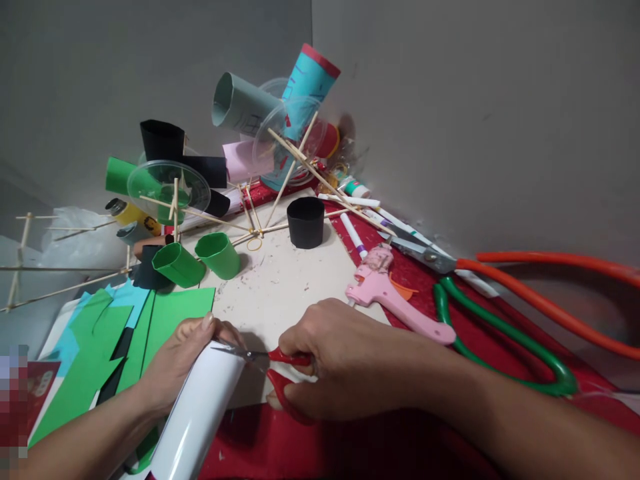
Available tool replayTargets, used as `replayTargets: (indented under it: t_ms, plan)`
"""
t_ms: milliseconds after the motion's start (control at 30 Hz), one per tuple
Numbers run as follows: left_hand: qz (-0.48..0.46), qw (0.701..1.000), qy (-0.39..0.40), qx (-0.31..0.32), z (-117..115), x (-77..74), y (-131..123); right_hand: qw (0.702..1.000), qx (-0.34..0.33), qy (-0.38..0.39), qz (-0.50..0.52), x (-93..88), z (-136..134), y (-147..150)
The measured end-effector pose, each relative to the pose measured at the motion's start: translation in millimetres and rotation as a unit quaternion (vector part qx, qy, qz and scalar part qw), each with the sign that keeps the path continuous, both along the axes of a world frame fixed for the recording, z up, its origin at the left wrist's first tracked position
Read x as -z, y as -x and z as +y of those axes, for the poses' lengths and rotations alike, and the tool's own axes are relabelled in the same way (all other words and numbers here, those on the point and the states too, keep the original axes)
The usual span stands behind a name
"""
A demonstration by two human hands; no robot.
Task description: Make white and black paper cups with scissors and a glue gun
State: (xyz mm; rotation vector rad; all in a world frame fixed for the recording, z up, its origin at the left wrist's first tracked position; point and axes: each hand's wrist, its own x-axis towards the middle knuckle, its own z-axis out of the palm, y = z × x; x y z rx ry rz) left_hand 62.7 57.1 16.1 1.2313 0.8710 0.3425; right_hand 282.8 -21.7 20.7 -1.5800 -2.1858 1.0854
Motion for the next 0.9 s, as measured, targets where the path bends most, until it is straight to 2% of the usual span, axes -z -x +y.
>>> replayTargets:
  t_ms: [200,367,467,567,700,833,900]
  plan:
    - [-0.018,0.999,0.010,-0.030,0.1,6.6,5.8,0.999,-0.001,-0.034,-0.025,1.8,0.8,-1.4]
    - [-0.040,0.997,0.065,-0.019,-0.9,5.6,4.5,0.995,0.002,-0.073,-0.062,-1.4,0.6,-6.5]
    - [-0.080,0.991,0.104,-0.006,2.1,2.2,2.8,0.989,0.023,-0.120,-0.079,-4.1,2.0,-12.0]
    - [-0.109,0.988,0.107,0.003,8.5,0.6,3.1,0.984,0.058,-0.151,-0.080,-6.6,3.8,-16.8]
    - [-0.090,0.989,0.113,-0.011,15.4,4.1,6.2,0.974,0.093,-0.203,-0.032,-5.1,1.8,-16.8]
    - [-0.044,0.992,0.112,-0.027,14.5,7.8,5.8,0.983,0.050,-0.174,-0.008,0.7,-1.9,-11.2]
    - [-0.053,0.988,0.138,-0.036,13.5,8.7,2.9,0.987,0.039,-0.154,-0.012,2.5,-2.0,-8.8]
